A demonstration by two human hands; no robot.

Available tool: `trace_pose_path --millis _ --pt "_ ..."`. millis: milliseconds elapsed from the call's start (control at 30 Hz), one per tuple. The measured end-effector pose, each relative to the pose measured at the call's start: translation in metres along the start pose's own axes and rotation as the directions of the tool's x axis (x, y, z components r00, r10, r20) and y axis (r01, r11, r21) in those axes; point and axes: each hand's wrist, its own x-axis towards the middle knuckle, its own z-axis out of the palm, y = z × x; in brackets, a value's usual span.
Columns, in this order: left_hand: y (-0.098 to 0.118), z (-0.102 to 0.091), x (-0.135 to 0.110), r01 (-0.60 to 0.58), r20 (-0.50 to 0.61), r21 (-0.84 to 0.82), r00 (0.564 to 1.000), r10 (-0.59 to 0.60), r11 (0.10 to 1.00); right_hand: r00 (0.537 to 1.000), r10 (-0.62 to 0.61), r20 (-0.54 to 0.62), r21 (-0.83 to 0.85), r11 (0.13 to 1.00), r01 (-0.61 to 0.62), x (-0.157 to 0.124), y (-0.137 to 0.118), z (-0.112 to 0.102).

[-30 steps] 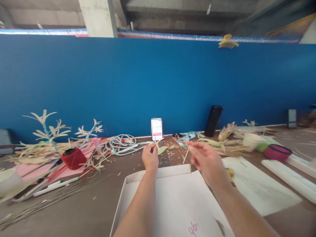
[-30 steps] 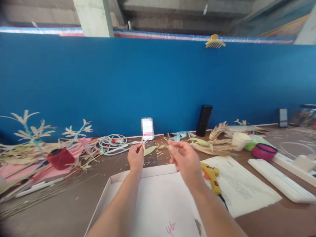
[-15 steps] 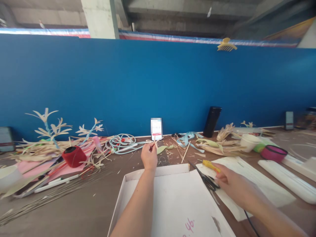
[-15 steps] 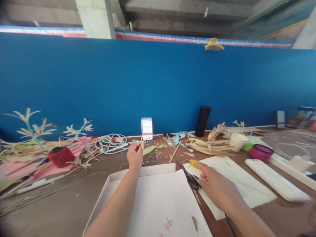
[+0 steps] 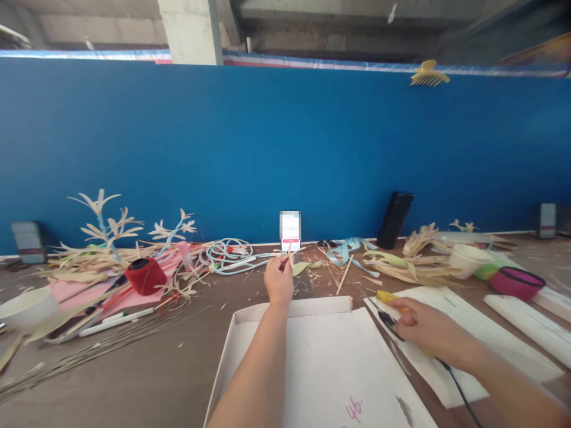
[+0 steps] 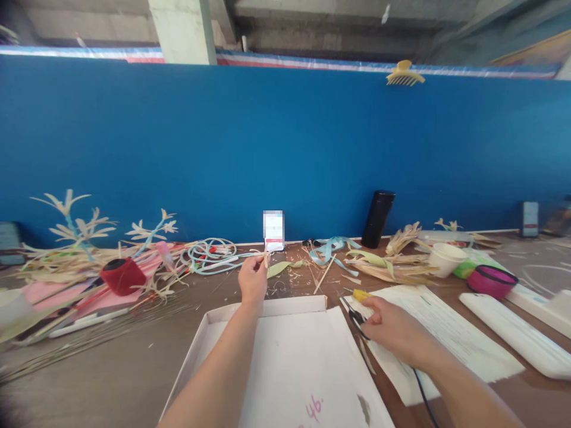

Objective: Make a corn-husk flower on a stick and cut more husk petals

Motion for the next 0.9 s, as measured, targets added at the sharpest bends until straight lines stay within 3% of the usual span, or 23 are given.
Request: trace_pose_path --millis 67,200,333,433,533,633,733,900 --pt "0.001 0.0 0.0 0.001 0.006 0.0 1.0 -0.001 1.0 0.988 0.033 0.148 0.174 0.983 -0.059 -0.001 -0.008 -0.011" --pt "0.002 0.001 0.0 -0.001 -0.007 -0.021 1.0 0.001 1.0 0.964 0.027 0.264 0.452 0.879 -0.149 -0.003 -0.027 -0.023" --pt "0.002 0.001 0.0 0.009 -0.004 -0.031 1.0 -0.009 0.999 0.916 -0.035 0.399 0.672 0.691 -0.267 -0.004 -0.041 -0.009" --pt "0.001 0.001 0.001 0.01 -0.002 -0.022 1.0 -0.01 1.0 0.856 -0.092 0.508 0.744 0.548 -0.382 -0.005 -0.048 0.01" --pt "-0.001 0.002 0.001 0.01 0.002 -0.023 1.0 -0.01 1.0 0.852 -0.133 0.506 0.789 0.471 -0.394 -0.004 -0.054 0.022" --pt "-0.002 0.003 0.001 0.003 0.008 -0.039 1.0 -0.003 0.999 0.88 -0.157 0.449 0.818 0.469 -0.333 0.0 -0.064 0.027" --pt "0.0 0.002 0.002 -0.008 0.007 -0.018 1.0 0.009 1.0 0.879 -0.209 0.428 0.84 0.451 -0.302 0.006 -0.085 0.035" --pt "0.004 -0.01 0.01 -0.119 0.001 0.055 0.993 0.119 0.991 0.879 -0.263 0.398 0.883 0.368 -0.29 0.023 -0.125 0.074"
